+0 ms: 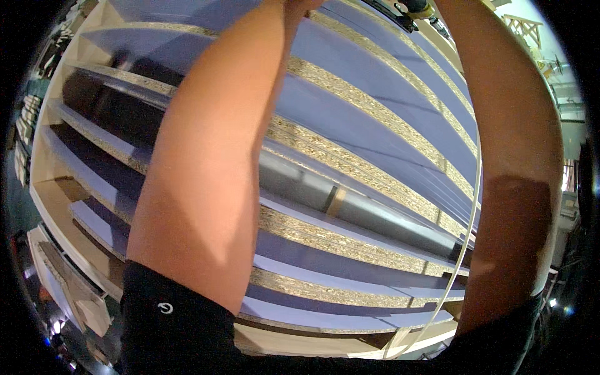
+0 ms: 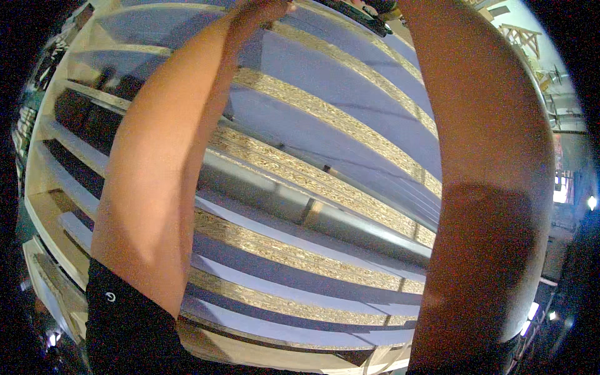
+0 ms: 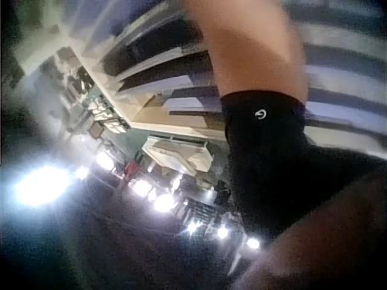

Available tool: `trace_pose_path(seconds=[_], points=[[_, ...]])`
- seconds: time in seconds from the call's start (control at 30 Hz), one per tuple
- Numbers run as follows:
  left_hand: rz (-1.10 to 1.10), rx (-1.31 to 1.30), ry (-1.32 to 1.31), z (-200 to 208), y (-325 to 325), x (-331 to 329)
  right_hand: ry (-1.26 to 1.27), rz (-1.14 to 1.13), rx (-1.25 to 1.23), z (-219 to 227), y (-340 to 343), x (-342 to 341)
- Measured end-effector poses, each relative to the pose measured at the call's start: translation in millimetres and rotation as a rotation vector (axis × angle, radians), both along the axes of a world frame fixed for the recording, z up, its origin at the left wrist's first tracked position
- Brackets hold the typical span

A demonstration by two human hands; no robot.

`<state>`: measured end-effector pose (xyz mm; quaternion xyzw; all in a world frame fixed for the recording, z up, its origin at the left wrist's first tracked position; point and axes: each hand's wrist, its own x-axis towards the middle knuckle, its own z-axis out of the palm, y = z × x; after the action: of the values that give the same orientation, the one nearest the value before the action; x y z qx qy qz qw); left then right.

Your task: The person uses a pneumatic nail gun to fasten wooden trim pieces to a large wooden frame with purple interior panels. They repeatedly position trim strips along the frame edges and fire nails to secure them, occasionally walking around the workbench to access different sides.

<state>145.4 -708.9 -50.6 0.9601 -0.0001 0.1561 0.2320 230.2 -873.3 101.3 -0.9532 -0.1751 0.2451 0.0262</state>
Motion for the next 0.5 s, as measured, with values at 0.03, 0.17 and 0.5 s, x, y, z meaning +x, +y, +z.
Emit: trace_pose_path(seconds=[0.03,0.17,0.5], points=[[0.049,-0.138,0.059,-1.7,-0.9,4.2,0.007,0.009,-0.008,-3.6,0.5,8.1],[0.197,-0.487,0.092,6.8,-12.3,8.9,-0.015,0.099,-0.049,-6.8,-2.3,7.4],[0.006,0.163,-0.019,-5.6,1.4,12.1,0.057,0.111,0.007,-21.2,-5.1,14.4]])
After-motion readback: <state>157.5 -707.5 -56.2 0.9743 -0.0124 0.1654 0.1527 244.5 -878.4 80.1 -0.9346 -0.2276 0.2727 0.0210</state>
